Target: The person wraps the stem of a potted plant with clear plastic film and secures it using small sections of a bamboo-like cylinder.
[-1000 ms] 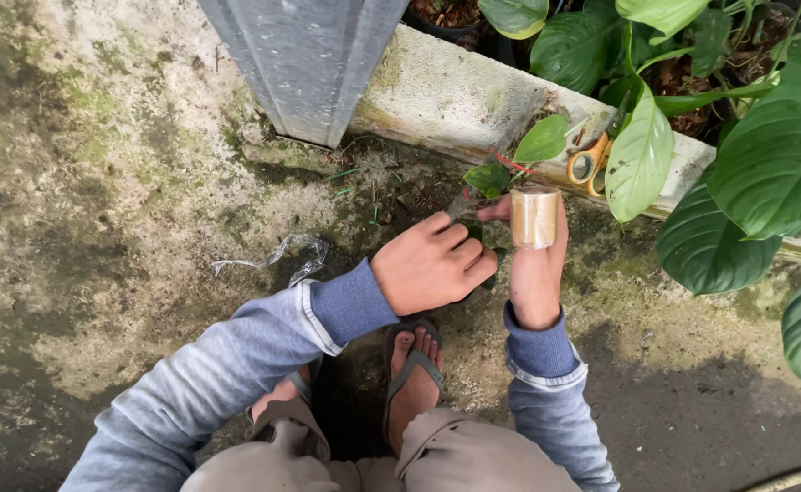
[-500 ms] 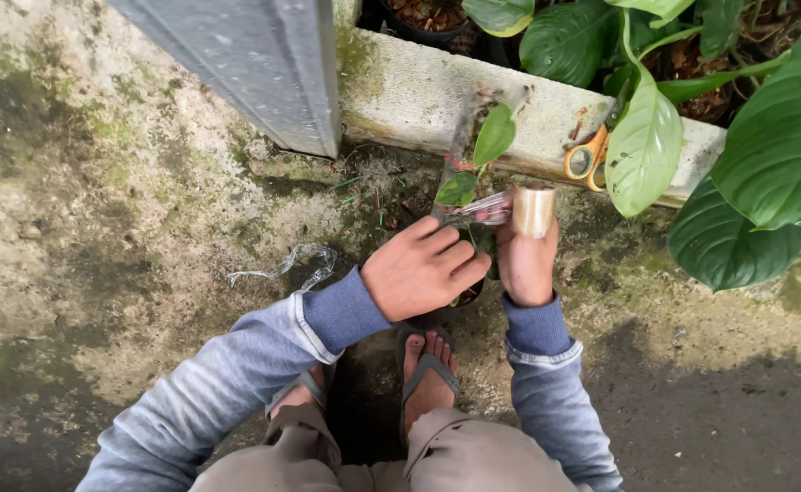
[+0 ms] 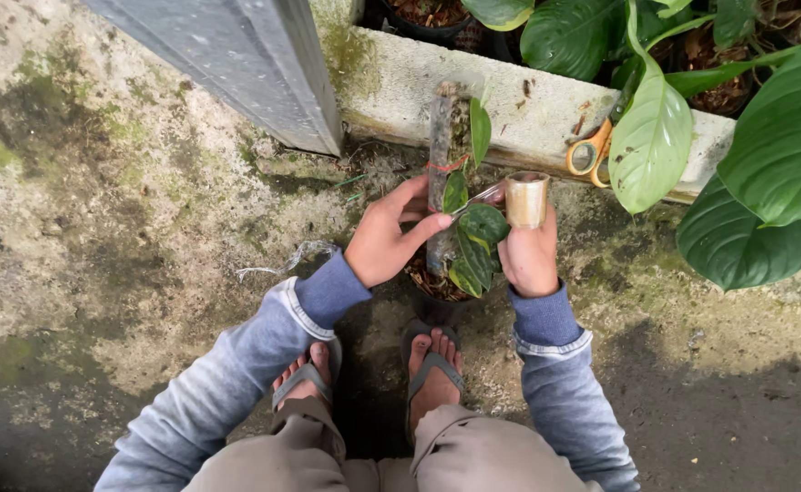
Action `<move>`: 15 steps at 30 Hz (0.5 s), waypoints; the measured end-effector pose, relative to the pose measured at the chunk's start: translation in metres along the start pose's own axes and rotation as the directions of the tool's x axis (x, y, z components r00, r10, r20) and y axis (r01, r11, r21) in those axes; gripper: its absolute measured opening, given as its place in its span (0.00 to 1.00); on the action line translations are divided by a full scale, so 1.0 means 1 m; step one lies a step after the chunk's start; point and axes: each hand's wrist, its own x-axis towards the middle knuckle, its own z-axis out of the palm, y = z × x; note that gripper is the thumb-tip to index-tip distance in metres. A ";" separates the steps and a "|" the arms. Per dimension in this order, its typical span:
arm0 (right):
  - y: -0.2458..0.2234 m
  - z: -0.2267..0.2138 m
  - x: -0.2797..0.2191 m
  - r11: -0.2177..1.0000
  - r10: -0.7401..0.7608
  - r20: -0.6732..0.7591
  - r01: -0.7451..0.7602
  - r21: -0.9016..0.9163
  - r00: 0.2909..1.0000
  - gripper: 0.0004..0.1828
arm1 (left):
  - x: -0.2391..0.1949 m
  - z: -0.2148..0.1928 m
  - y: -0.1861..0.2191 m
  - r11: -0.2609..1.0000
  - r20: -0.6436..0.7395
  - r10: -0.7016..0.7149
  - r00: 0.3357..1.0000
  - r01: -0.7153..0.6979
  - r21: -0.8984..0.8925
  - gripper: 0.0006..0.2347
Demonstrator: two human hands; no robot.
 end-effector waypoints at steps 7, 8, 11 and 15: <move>-0.012 -0.003 -0.006 0.999 -0.030 0.162 0.036 -0.037 0.986 0.06 | 0.001 0.004 -0.019 0.984 0.073 0.103 0.992 -0.091 -0.150 0.21; -0.013 -0.003 -0.006 1.000 0.011 0.145 -0.008 -0.022 0.989 0.07 | 0.001 0.003 -0.022 0.984 0.050 0.166 0.985 -0.163 -0.071 0.19; -0.011 -0.008 -0.009 0.996 0.087 0.105 -0.089 0.013 0.991 0.09 | 0.000 0.006 -0.032 0.982 0.017 0.164 0.986 -0.162 -0.100 0.16; 0.008 -0.027 -0.007 0.995 0.040 0.177 -0.055 0.084 0.983 0.11 | -0.003 0.009 -0.038 0.957 0.040 0.046 0.998 -0.033 -0.287 0.15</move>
